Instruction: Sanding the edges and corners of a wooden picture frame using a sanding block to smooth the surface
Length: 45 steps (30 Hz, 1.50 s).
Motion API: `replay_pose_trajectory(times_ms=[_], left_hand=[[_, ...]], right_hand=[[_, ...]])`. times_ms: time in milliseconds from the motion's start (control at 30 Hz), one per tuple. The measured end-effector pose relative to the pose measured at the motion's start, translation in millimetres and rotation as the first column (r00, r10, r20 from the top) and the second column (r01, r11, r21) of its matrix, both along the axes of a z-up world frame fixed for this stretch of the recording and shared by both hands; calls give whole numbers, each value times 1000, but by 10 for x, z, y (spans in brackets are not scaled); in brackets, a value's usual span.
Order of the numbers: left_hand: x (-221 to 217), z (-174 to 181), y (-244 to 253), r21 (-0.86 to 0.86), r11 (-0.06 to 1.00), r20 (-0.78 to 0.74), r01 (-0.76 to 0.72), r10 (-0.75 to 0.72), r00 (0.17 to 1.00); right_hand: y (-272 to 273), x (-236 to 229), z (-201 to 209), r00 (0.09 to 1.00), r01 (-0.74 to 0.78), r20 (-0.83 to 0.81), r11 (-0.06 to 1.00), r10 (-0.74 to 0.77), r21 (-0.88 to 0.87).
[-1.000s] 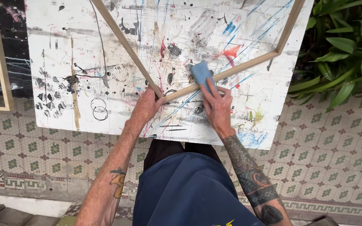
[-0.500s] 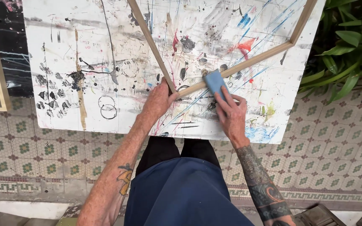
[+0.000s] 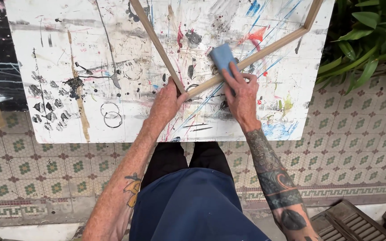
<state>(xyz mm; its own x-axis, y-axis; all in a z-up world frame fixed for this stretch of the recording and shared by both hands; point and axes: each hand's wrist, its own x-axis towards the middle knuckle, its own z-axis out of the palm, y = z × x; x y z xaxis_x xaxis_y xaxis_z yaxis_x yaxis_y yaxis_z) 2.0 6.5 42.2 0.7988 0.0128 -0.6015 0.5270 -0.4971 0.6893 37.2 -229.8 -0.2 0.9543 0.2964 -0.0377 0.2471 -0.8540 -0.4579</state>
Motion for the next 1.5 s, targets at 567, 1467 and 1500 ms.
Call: replay_pose_trajectory(times_ms=[567,1467,1500], left_hand=[[9,-229,10,-9,1000,39,1,0,999],[73,-307,34,-83,997,126,5,6,992],[35,-333,38,-73,997,133,-4,14,991]], right_hand=[[-78,-148,139,996,-39,-79,999,38,-10],[478,-605,74,999,4,-42,996,-1,88],[392,-626,93,999,21,-41,997,-18,78]])
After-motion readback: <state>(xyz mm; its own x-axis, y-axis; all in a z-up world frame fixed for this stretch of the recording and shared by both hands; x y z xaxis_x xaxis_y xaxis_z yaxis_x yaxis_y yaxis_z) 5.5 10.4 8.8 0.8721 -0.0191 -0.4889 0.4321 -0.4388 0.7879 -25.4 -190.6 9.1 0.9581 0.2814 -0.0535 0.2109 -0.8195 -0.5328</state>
